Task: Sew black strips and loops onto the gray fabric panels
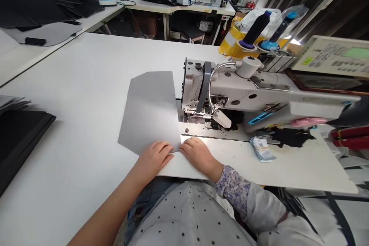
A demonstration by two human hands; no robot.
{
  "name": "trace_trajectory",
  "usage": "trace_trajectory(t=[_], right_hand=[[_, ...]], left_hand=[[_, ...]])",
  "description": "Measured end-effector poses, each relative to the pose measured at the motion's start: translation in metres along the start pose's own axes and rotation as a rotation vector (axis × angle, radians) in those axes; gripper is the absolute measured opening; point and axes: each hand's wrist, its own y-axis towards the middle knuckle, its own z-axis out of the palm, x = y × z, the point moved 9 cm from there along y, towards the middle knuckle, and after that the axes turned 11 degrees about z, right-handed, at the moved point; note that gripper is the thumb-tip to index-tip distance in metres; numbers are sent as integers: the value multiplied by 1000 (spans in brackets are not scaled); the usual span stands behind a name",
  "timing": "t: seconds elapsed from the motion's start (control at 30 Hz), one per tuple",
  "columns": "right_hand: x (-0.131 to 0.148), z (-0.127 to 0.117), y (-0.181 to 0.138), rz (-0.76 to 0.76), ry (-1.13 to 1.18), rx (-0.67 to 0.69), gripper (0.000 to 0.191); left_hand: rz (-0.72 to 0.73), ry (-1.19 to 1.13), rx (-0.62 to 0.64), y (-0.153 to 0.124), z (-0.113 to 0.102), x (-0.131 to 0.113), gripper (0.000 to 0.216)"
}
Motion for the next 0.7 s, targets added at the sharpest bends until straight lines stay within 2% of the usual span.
trace_trajectory(t=[0.07,0.17,0.3,0.4,0.53,0.7], right_hand=[[-2,3,5,16,-20,-7,23],[-12,-4,9,84,76,-15,22],[-14,-14,3,64,213,31,16],[-8,-14,1,23,164,37,19],[-3,-11,7,22,136,-4,23],[-19,-9,12,147,274,28,21]], left_hand=[[-9,-12,21,3,-1,0,24],[47,24,28,5,-1,-4,18],[83,93,-35,4,-3,-6,20],[48,148,-64,4,-7,-3,20],[-3,11,2,6,-2,1,21],[-173,-156,23,10,-4,15,28]])
